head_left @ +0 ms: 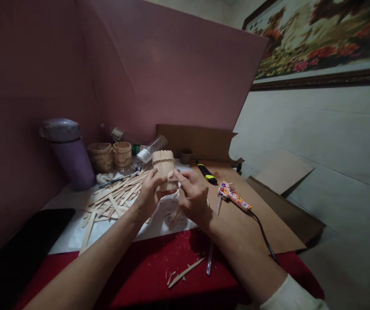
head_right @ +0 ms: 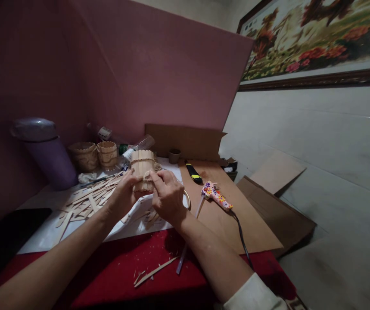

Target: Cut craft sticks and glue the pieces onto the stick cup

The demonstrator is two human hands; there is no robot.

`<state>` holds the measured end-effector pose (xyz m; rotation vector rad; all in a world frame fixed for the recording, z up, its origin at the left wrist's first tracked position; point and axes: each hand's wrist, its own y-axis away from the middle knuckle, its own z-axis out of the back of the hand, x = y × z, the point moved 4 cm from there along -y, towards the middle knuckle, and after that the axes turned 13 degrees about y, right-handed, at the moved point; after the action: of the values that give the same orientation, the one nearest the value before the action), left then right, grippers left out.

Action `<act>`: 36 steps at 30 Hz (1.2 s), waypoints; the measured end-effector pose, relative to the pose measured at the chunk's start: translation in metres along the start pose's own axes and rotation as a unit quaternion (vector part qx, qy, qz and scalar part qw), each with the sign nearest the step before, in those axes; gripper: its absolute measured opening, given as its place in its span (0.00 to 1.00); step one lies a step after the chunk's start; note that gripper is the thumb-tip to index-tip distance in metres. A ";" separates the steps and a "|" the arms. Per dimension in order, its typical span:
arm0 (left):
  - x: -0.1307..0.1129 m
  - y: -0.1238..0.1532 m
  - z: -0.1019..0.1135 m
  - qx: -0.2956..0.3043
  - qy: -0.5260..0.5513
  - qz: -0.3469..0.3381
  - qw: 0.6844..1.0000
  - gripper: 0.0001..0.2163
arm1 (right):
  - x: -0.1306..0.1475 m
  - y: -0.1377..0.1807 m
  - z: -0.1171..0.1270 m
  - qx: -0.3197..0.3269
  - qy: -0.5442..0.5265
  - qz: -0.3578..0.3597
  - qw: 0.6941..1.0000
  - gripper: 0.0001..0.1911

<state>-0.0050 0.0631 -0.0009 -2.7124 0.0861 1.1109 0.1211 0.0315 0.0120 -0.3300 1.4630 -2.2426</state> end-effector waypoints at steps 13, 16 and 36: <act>0.000 0.001 -0.002 -0.022 -0.015 -0.002 1.000 0.19 | 0.003 0.003 -0.003 0.030 0.029 0.051 0.998 0.21; 0.000 0.000 -0.001 -0.017 -0.013 -0.002 1.000 0.20 | 0.001 0.002 -0.004 0.026 0.009 0.025 0.999 0.22; 0.004 -0.003 0.007 -0.036 0.034 0.074 0.996 0.16 | -0.025 -0.001 -0.008 -0.020 -0.054 -0.149 0.987 0.22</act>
<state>-0.0065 0.0677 -0.0081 -2.8484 0.2669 1.0788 0.1391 0.0503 0.0106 -0.7132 1.4844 -2.3819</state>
